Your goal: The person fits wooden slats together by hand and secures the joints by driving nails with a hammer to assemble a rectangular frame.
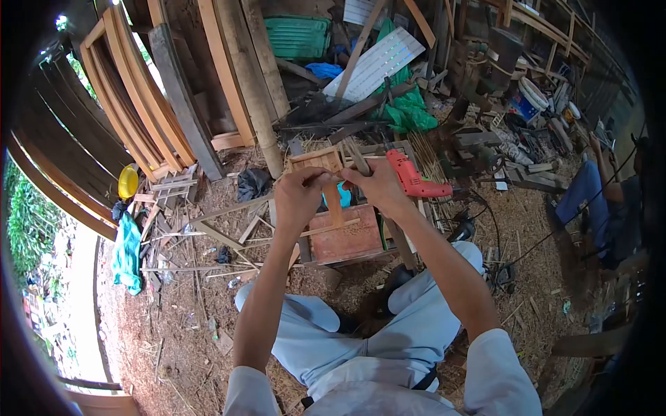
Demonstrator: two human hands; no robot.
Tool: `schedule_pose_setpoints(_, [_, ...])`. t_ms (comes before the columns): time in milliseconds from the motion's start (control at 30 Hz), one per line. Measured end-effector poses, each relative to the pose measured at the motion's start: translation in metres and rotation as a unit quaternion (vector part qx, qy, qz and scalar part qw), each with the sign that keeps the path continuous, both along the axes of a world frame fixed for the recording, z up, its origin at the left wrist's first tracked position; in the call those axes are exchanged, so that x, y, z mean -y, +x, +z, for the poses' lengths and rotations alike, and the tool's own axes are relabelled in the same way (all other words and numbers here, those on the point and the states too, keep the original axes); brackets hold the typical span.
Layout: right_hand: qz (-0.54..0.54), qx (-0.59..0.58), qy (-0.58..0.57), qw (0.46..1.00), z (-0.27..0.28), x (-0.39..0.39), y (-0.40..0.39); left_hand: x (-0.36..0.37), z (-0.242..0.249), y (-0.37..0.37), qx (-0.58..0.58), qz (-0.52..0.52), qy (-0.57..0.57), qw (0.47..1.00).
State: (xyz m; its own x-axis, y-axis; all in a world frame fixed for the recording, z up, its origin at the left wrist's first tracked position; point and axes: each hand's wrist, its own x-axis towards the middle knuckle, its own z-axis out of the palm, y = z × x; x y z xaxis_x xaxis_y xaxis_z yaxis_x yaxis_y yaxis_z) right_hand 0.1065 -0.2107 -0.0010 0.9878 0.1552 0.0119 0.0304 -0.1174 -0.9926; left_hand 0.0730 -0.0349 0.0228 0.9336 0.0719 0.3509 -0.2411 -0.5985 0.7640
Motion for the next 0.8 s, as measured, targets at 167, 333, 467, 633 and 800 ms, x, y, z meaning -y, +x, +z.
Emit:
schedule_pose_setpoints(167, [0.009,-0.002,-0.030,0.999,0.003,0.004,-0.002,0.001,-0.001,0.001,0.001,0.006,0.008,1.000])
schedule_pose_setpoints(333, [0.012,0.022,-0.047,0.999,0.001,0.005,0.000,-0.001,-0.007,0.004,0.028,0.001,-0.016,0.999])
schedule_pose_setpoints(467, [0.023,0.013,-0.051,0.998,0.000,0.007,0.001,-0.002,-0.004,0.003,-0.017,-0.001,0.017,1.000])
schedule_pose_setpoints(633, [0.029,0.010,-0.062,0.998,0.002,0.007,0.000,-0.002,-0.006,0.003,-0.016,0.007,0.017,1.000])
schedule_pose_setpoints(800, [0.049,-0.003,-0.037,0.998,0.001,0.008,0.001,0.003,0.005,-0.003,-0.031,0.028,0.053,0.998])
